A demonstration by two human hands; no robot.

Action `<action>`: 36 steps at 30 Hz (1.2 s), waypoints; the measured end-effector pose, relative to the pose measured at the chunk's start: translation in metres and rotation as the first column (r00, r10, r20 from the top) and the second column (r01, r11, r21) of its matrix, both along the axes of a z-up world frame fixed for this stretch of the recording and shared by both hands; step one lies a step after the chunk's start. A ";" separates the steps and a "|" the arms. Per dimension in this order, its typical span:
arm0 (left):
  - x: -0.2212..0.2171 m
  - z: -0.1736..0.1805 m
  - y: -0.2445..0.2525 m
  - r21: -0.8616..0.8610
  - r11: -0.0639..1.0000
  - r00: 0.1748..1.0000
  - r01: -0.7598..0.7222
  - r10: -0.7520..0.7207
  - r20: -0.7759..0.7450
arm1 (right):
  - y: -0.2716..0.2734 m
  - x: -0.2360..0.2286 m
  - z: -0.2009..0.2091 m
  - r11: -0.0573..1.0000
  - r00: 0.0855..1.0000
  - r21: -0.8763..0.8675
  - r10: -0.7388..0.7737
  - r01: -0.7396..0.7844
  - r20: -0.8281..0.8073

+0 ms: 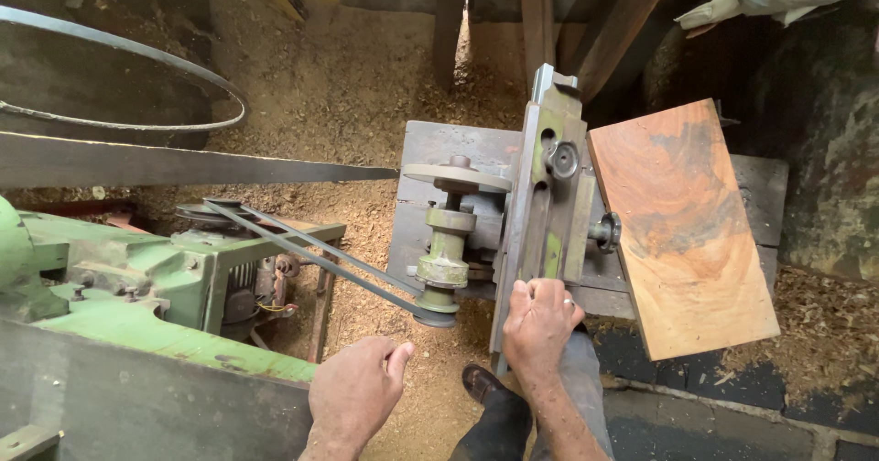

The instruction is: The person uses a belt sander to sharpen a long, thin metal blade. They hold the blade with both hands and repeatedly press its edge against the moving abrasive belt, adjusting the angle and position to grind the surface.

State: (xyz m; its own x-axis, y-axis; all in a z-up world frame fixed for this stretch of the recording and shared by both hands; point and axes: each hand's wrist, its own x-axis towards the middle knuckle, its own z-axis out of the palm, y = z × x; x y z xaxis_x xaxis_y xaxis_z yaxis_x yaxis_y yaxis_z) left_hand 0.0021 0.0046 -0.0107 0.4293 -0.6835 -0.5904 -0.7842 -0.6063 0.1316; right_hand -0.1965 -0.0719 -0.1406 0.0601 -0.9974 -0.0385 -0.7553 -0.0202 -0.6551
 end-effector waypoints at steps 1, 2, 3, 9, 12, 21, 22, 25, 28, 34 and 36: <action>0.000 0.001 0.000 0.006 1.000 1.000 -0.011 0.011 -0.009 | 0.004 -0.002 0.000 1.000 1.000 0.005 0.003 -0.003 -0.001; 0.001 0.001 0.000 -0.010 1.000 1.000 0.013 -0.013 0.013 | 0.008 -0.002 0.000 1.000 1.000 0.023 0.002 -0.002 0.004; 0.000 0.001 0.001 -0.024 0.999 0.999 0.030 -0.029 0.030 | 0.011 -0.006 0.001 0.999 1.000 0.041 0.007 -0.007 0.002; 0.001 -0.005 0.010 -0.113 0.993 0.999 0.029 -0.027 0.017 | -0.006 -0.016 -0.006 0.991 0.979 0.132 -0.060 0.035 0.192; 0.004 -0.006 0.004 -0.111 0.993 0.999 0.033 -0.031 0.022 | -0.026 -0.008 -0.007 0.994 0.980 0.100 0.014 -0.034 0.199; 0.002 -0.009 0.009 -0.069 0.996 0.997 0.055 -0.058 -0.042 | -0.042 -0.009 -0.002 0.978 0.993 0.188 0.079 -0.094 0.084; 0.002 -0.009 0.010 -0.079 0.995 0.997 0.062 -0.066 -0.043 | -0.043 -0.008 -0.002 0.977 0.993 0.189 0.083 -0.098 0.083; 0.002 -0.010 0.009 -0.047 0.997 0.997 0.060 -0.062 -0.043 | -0.046 -0.007 0.000 0.975 0.994 0.201 0.080 -0.094 0.076; 0.002 -0.009 0.009 0.001 0.998 0.996 0.056 -0.056 -0.068 | -0.050 -0.005 0.002 0.969 0.995 0.232 0.075 -0.088 0.064; 0.001 -0.008 0.008 0.009 0.999 0.998 0.048 -0.048 -0.047 | -0.057 -0.003 0.003 0.973 0.995 0.213 0.083 -0.094 0.060; 0.001 -0.009 0.007 0.001 0.998 0.997 0.057 -0.057 -0.045 | -0.059 -0.002 0.002 0.975 0.994 0.201 0.086 -0.098 0.070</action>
